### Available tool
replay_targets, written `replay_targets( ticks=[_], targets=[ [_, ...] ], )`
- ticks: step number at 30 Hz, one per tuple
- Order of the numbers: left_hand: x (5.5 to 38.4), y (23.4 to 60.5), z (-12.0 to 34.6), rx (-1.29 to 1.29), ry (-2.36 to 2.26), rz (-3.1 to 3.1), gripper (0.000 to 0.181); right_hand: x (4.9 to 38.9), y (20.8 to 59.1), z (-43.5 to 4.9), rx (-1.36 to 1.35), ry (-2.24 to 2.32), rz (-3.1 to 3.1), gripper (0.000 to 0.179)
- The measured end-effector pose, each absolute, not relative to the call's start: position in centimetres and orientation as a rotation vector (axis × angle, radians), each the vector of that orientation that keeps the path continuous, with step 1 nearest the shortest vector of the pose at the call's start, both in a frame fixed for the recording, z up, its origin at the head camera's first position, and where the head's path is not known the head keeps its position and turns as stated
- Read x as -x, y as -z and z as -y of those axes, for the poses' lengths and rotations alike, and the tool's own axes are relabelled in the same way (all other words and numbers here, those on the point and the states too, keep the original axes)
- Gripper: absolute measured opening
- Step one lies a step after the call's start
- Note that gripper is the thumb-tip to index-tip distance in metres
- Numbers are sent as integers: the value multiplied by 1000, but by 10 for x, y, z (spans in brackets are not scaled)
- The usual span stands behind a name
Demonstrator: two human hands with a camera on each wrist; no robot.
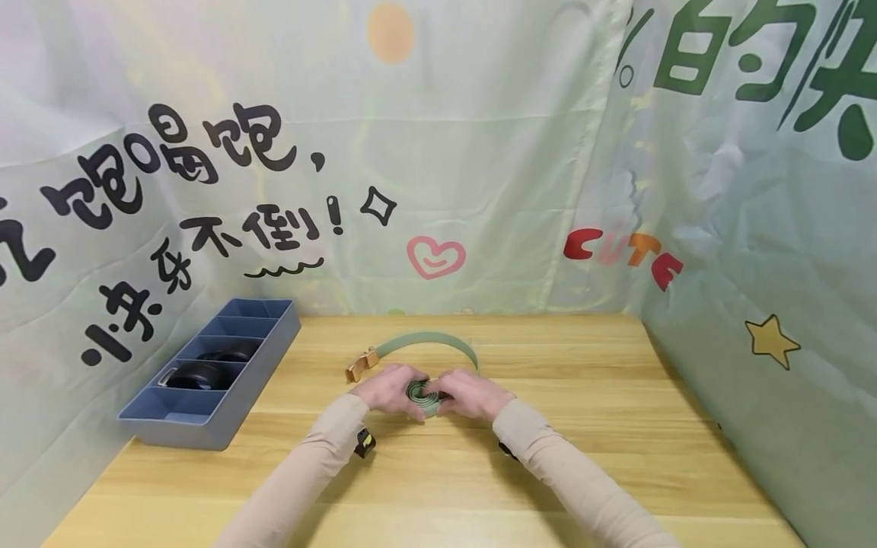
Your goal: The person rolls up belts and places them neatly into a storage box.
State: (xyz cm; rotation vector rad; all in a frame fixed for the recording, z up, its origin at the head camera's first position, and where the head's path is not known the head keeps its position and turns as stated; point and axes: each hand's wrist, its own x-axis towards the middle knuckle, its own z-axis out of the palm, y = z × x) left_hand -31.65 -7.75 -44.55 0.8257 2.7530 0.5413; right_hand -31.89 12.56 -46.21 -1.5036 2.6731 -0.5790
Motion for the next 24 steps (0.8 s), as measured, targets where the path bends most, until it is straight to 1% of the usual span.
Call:
replay_targets(
  ticks=[4, 8, 9, 13, 15, 17, 20, 24],
  targets=[
    [317, 446, 76, -796, -547, -2743, 44, 317, 461, -125, 1511, 575, -2692, 25],
    [316, 447, 72, -717, -553, -2789, 50, 315, 462, -123, 1544, 543, -2745, 22],
    [316, 447, 71, -719, -547, -2797, 51, 315, 463, -124, 1543, 523, -2762, 24],
    [317, 443, 72, -819, -505, -2788, 44, 315, 461, -125, 1511, 446, -2788, 39],
    [317, 442, 73, -851, -489, -2780, 47, 315, 461, -125, 1521, 434, -2785, 42],
    [316, 441, 74, -847, -478, -2778, 49, 315, 461, -125, 1546, 446, -2773, 39],
    [313, 442, 75, -756, -486, -2812, 54, 315, 463, -122, 1586, 472, -2775, 30],
    [312, 446, 76, -675, -522, -2858, 54, 316, 467, -120, 1592, 468, -2788, 20]
  ],
)
